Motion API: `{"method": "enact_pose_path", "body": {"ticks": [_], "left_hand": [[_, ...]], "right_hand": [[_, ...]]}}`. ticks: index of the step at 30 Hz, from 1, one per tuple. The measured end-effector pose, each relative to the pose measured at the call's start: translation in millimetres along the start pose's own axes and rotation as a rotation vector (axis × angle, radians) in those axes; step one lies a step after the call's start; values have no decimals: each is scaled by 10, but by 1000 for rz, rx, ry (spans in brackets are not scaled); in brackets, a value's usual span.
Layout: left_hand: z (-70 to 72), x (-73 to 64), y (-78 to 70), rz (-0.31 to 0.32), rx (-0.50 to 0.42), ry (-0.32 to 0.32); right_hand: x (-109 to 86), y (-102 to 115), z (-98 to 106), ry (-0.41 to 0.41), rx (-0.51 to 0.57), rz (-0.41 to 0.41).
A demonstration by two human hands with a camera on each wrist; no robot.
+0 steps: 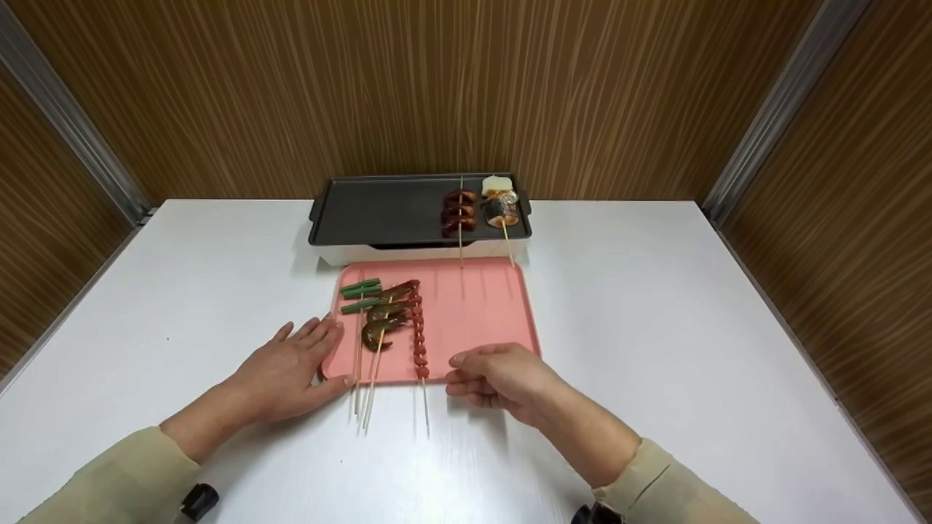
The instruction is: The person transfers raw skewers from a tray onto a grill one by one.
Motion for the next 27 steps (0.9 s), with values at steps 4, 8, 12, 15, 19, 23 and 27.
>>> {"method": "enact_pose_path", "body": {"ticks": [4,8,12,15,19,23,27], "left_hand": [[-5,-1,-3,0,3,2],[-8,-5,2,7,7,7],[-10,-1,9,11,7,11],[-7,2,12,9,4,-1],[-5,-1,12,5,-2,-13],[-13,2,11,6,0,-7],[-17,8,11,9,7,0]], "right_hand": [[-15,-82,-76,19,0,-9],[-20,-160,-145,37,15,-27],[-25,-228,-211,56,25,-36],[-27,-267,-252,68,30,-36],[-21,-319,-302,76,39,-47],[-8,-346,-350,79,51,-54],[7,-354,-388,87,62,-53]]}}
Point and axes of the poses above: each hand's wrist, its own x-axis towards the middle knuckle, its own z-axis out of the back of the hand, y = z × x, the point moved 6 cm from there along x, towards the middle knuckle
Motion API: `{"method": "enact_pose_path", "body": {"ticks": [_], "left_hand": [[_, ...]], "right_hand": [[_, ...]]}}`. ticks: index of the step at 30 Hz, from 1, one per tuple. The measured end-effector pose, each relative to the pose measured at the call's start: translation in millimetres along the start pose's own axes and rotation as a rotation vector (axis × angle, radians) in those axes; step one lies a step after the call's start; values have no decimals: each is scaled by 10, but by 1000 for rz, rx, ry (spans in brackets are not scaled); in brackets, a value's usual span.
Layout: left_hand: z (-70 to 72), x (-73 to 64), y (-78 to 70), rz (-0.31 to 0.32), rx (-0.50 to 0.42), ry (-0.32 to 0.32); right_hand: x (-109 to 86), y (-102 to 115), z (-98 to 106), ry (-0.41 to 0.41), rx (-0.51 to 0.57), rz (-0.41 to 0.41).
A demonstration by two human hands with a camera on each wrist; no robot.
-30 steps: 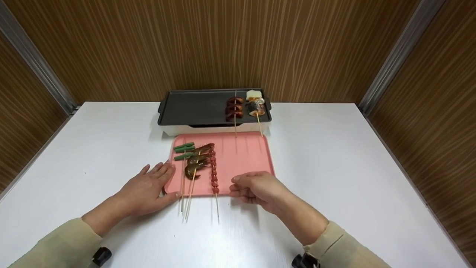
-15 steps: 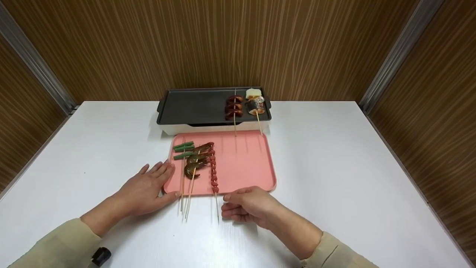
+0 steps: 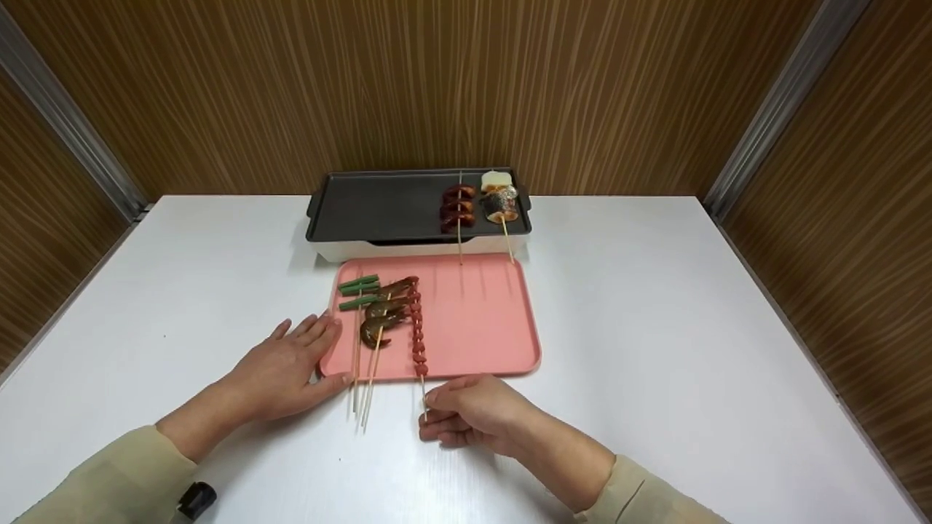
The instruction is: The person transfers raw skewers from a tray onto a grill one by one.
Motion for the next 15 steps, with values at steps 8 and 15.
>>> {"method": "enact_pose_path", "body": {"ticks": [8,15], "left_hand": [[-10,0,4,1,-3,4],[-16,2,9,6,6,9]], "right_hand": [[28,-8,-36,11,5,-2],[29,-13,-45,30,7,-1]]}}
Point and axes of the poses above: each hand's wrist, its own x-axis towards the middle knuckle, its own z-axis out of the back of the hand, y = z × x, the point moved 6 cm from there along x, towards the middle knuckle
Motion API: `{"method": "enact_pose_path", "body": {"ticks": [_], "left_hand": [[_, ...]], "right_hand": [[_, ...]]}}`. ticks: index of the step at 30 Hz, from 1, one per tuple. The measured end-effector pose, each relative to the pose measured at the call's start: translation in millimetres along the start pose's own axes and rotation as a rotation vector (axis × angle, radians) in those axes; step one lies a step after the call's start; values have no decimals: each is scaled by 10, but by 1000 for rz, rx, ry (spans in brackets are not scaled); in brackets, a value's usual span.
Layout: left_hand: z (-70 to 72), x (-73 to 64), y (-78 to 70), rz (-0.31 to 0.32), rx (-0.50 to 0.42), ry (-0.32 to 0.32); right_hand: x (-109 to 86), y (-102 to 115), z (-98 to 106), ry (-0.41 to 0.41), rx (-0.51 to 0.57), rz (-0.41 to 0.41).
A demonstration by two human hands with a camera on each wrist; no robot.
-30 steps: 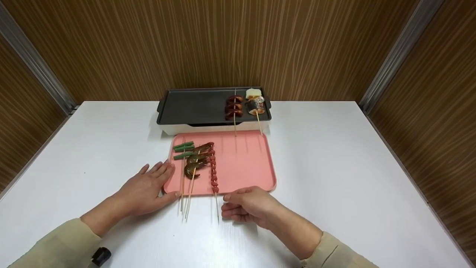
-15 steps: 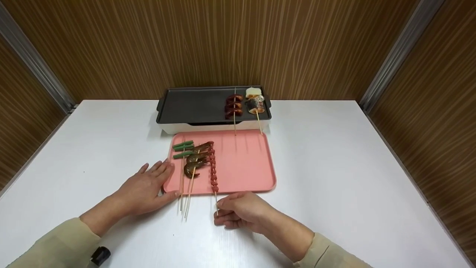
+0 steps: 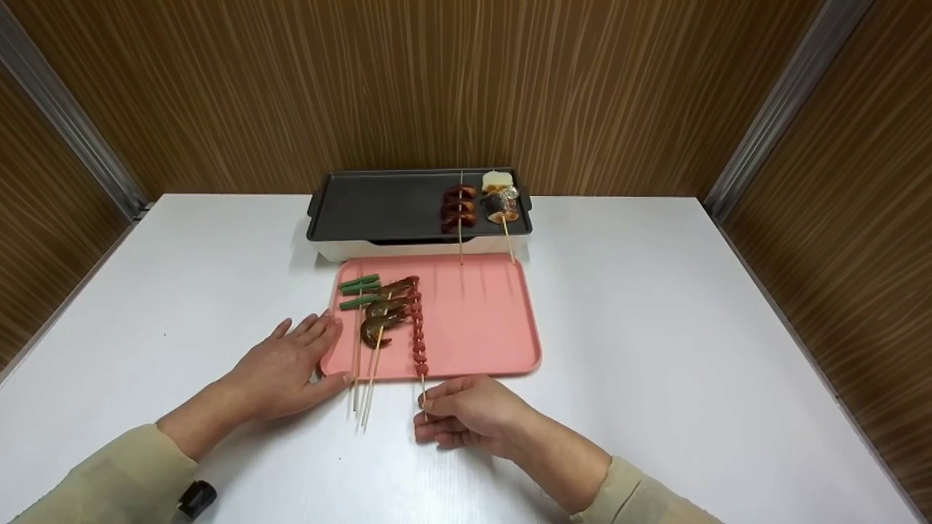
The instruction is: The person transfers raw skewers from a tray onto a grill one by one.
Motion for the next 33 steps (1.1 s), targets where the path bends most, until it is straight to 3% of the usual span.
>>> {"method": "enact_pose_path", "body": {"ticks": [13,33], "left_hand": [[32,-17,-19,-21,-22,-9],[28,-6,-17,-5,-7,2]], "right_hand": [[-2,-16,3,-9,-6,3],[-94,71,73,-49,-4,24]]}}
Point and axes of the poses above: each hand's wrist, its own x-axis towards the middle knuckle, its own z-axis out of the back of the hand, y = z × x, the point moved 6 cm from there along x, towards the middle knuckle
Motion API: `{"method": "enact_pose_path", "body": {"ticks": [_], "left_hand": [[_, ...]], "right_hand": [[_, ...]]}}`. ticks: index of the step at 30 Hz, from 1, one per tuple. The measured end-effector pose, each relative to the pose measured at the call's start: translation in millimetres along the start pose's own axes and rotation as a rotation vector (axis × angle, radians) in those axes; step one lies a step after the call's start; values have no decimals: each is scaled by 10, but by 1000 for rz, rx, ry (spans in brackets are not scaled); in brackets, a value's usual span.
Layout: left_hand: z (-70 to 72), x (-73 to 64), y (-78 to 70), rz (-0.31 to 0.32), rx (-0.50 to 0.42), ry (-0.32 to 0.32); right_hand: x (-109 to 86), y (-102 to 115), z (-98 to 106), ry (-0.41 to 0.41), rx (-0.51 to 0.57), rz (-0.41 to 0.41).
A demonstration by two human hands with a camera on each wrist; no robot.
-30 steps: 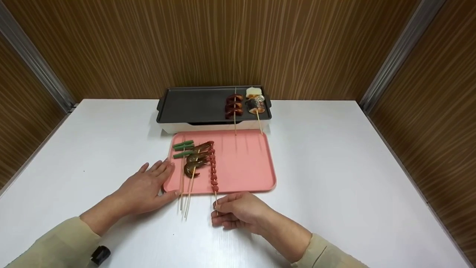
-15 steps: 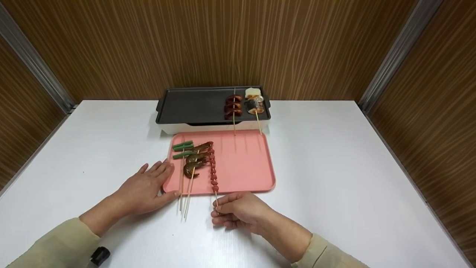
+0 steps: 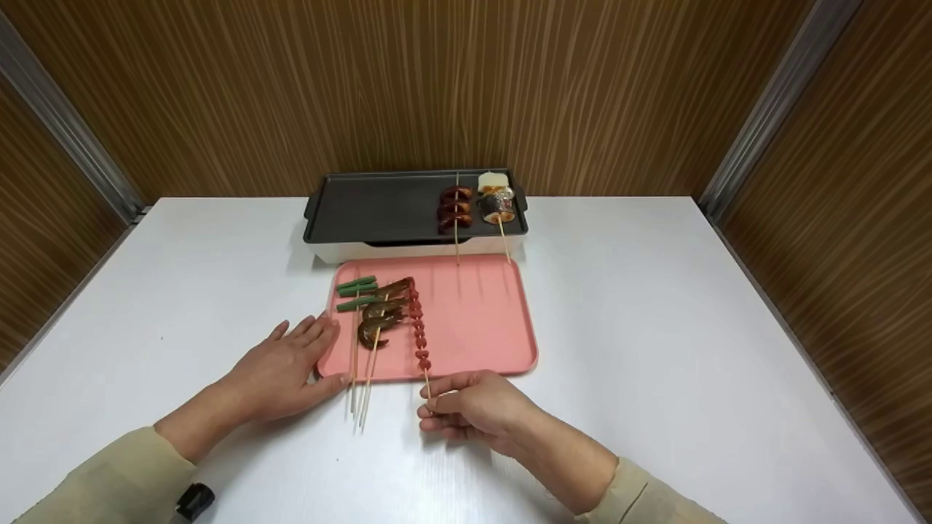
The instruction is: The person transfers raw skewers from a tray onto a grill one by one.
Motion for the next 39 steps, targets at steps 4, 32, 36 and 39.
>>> {"method": "enact_pose_path", "body": {"ticks": [4,32,36,39], "left_hand": [[-7,6,4,-9,6,-8],[-2,-4,-1,1,-5,3],[-8,4,1,2,-3,4],[-23,2,4,3,4,9]], "right_hand": [[-19,14,13,-19,-22,5],[-117,173,1,-51,1,66],[-130,245,-5,-46,-8,78],[-127,306,-9,-47,-17,87]]}}
Point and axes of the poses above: each hand's wrist, its own x-axis towards the middle knuckle, its own z-axis out of the back of the hand, y = z × x, the point moved 6 cm from there along x, towards the middle knuckle
